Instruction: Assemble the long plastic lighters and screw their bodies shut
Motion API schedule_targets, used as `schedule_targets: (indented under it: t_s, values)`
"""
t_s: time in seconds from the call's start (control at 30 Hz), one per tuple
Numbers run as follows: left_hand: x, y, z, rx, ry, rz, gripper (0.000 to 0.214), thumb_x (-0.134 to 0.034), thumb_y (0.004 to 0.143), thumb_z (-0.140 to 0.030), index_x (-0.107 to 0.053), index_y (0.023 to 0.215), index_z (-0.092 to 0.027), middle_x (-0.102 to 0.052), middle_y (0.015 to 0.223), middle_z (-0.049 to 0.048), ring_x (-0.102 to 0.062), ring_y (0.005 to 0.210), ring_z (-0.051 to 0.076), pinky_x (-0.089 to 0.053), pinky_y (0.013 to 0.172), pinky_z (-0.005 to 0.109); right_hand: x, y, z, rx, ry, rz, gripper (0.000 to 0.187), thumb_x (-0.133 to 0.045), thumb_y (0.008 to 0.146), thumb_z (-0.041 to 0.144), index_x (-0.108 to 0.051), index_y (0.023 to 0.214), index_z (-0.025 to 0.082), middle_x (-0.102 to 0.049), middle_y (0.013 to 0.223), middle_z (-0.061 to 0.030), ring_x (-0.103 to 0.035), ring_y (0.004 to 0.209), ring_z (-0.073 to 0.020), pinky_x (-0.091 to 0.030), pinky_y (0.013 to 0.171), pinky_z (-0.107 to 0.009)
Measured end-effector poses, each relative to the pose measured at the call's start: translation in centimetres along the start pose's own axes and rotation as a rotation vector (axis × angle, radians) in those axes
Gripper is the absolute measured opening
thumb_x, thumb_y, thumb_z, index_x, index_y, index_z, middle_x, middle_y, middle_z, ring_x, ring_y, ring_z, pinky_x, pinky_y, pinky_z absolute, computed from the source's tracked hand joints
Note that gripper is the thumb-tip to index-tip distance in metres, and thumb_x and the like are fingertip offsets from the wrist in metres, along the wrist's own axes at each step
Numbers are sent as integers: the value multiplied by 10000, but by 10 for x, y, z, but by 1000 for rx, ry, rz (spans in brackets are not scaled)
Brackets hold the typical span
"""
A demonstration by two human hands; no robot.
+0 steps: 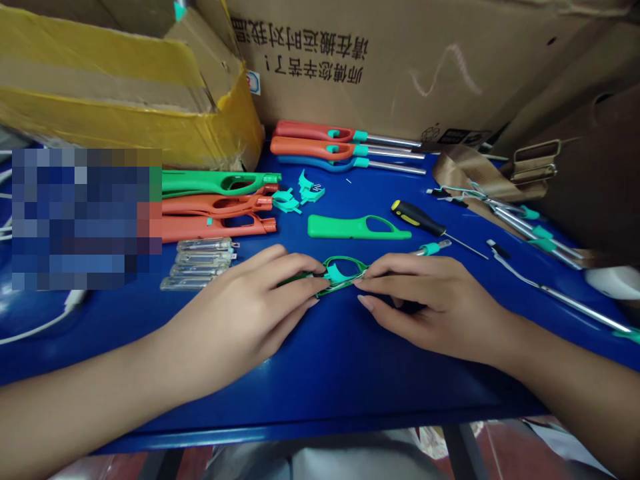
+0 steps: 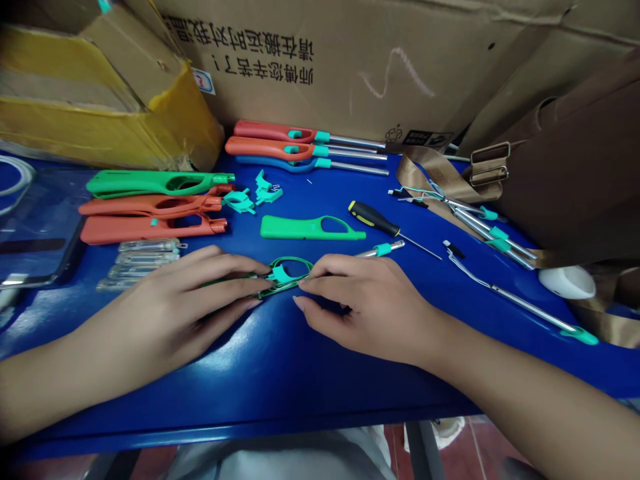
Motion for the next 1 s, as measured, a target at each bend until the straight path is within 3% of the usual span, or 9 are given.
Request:
schedule_targets:
  t_s: [0.53, 1.0]
  values:
    - [-1, -2, 0, -1, 0, 2, 281, -555, 1013, -148, -672, 1267, -178, -660, 1261, 104, -605, 1051, 245, -531, 885, 387, -2, 2, 1, -26, -30, 24, 173, -614, 994, 239, -782, 1024, 210, -763, 957, -41, -706, 773, -136, -545, 680, -252]
    - [0, -1, 1, -2, 1, 10, 275, -555, 1011, -144, -680, 1255, -170, -662, 1257, 106, -600, 1046, 244, -533, 878, 390, 1, 1, 1, 44, -117, -6, 163, -623, 989, 244, -781, 993, 202, -788, 961, -35, -728, 753, -135, -550, 680, -257]
Point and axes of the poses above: each hand's wrist, its own y-axis towards the middle knuckle, its own x-axis out of the back of the hand, z = x × y, the point moved 2 cm from there along y, towards the middle knuckle
